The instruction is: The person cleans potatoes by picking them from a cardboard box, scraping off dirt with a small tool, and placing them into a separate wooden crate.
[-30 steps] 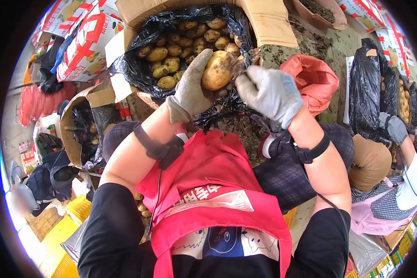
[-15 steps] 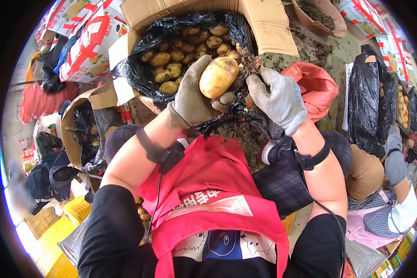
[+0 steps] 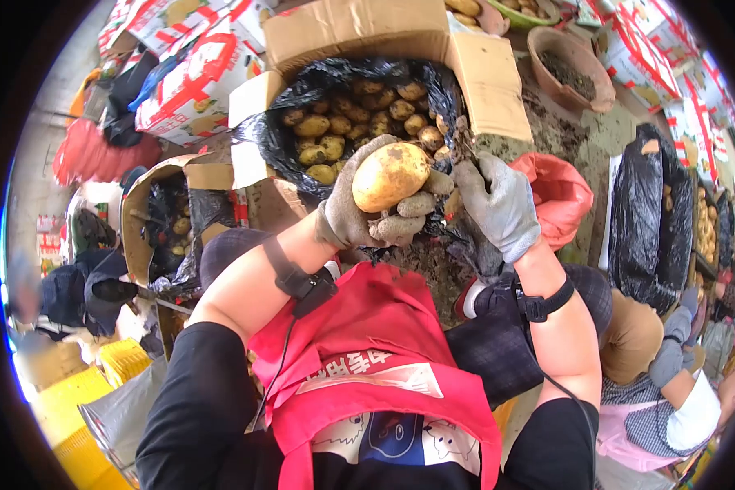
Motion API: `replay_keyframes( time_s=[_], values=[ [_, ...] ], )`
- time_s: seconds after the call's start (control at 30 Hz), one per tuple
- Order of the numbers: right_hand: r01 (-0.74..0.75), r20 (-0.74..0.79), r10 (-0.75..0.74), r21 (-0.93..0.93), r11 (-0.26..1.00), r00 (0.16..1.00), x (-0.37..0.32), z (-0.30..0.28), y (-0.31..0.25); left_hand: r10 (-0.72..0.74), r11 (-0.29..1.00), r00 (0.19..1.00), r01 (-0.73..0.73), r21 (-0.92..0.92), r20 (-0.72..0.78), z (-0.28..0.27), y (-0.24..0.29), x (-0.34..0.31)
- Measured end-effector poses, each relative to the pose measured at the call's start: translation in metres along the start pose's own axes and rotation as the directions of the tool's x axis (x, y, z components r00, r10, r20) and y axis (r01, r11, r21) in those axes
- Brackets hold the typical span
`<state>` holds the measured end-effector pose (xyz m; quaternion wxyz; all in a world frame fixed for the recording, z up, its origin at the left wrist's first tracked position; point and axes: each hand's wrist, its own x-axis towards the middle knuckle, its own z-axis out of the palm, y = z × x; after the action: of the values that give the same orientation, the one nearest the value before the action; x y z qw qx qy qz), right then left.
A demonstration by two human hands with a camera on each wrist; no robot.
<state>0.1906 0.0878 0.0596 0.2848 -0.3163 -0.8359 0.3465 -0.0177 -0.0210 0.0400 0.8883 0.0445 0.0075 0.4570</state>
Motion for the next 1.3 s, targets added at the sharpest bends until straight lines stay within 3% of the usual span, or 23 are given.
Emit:
replay_keyframes(
  time_s=[0.17,0.4,0.47,0.67,0.73,0.77,0.8,0.87,0.97,1.0,1.03,1.07,1.1,1.17,1.2,1.23,1.27,1.3],
  values=[
    [-0.071,0.041,0.07,0.029,0.997,0.997,-0.005,0.008,0.003,0.044,0.998,0.985,-0.037,-0.048,0.167,0.029,-0.008,-0.031],
    [-0.192,0.132,0.16,0.29,0.938,0.978,-0.016,0.025,0.03,0.342,0.929,0.901,-0.367,0.048,0.268,0.109,-0.039,-0.155],
    [-0.248,0.138,0.21,0.384,0.89,0.968,-0.02,0.029,0.024,0.456,0.867,0.846,-0.492,0.077,0.276,0.121,-0.056,-0.203],
    [-0.305,0.219,0.243,0.321,0.896,0.945,-0.025,0.035,0.019,0.766,0.61,0.608,-0.79,0.061,0.21,0.117,-0.13,-0.339],
    [-0.303,0.27,0.238,0.235,0.923,0.933,-0.021,0.037,0.031,0.886,0.463,0.463,-0.886,0.03,0.02,0.116,-0.167,-0.37],
    [-0.313,0.272,0.248,0.23,0.921,0.93,-0.022,0.037,0.032,0.936,0.349,0.341,-0.933,0.092,-0.087,0.118,-0.186,-0.379],
    [-0.324,0.272,0.258,0.231,0.917,0.927,-0.023,0.039,0.03,0.943,0.325,0.315,-0.941,0.089,-0.11,0.108,-0.199,-0.396],
    [-0.337,0.283,0.262,0.262,0.904,0.923,-0.023,0.044,0.03,0.974,0.185,0.15,-0.959,0.213,-0.173,0.094,-0.226,-0.434],
    [-0.307,0.301,0.255,0.137,0.942,0.919,-0.016,0.048,0.045,0.992,-0.036,-0.08,-0.927,0.373,-0.102,0.128,-0.257,-0.512],
    [-0.326,0.308,0.273,0.133,0.936,0.911,-0.014,0.048,0.046,0.956,-0.187,-0.273,-0.848,0.496,-0.106,0.156,-0.266,-0.537],
    [-0.314,0.286,0.271,0.118,0.942,0.919,-0.015,0.049,0.045,0.928,-0.325,-0.366,-0.886,0.332,-0.068,0.142,-0.268,-0.611],
    [-0.311,0.287,0.265,0.125,0.942,0.92,-0.014,0.051,0.045,0.945,-0.324,-0.267,-0.836,0.443,0.188,0.111,-0.274,-0.749],
    [-0.315,0.278,0.276,0.104,0.943,0.92,-0.013,0.053,0.048,0.945,-0.325,-0.265,-0.833,0.447,0.194,0.137,-0.271,-0.725],
    [-0.308,0.273,0.277,0.076,0.948,0.921,-0.011,0.055,0.053,0.745,-0.663,-0.562,-0.563,0.493,0.359,0.278,-0.299,-0.832],
    [-0.307,0.274,0.274,0.084,0.948,0.922,-0.01,0.057,0.055,0.599,-0.787,-0.664,-0.382,0.485,0.448,0.299,-0.296,-0.793],
    [-0.301,0.285,0.269,0.074,0.951,0.92,-0.01,0.058,0.055,0.46,-0.799,-0.757,-0.124,0.588,0.465,0.333,-0.287,-0.781],
    [-0.298,0.292,0.268,0.064,0.952,0.918,-0.011,0.057,0.056,0.466,-0.799,-0.748,-0.127,0.587,0.472,0.338,-0.273,-0.78],
    [-0.307,0.311,0.273,0.067,0.949,0.91,-0.011,0.055,0.05,0.467,-0.74,-0.823,-0.163,0.653,0.324,0.338,-0.257,-0.778]
  ],
)
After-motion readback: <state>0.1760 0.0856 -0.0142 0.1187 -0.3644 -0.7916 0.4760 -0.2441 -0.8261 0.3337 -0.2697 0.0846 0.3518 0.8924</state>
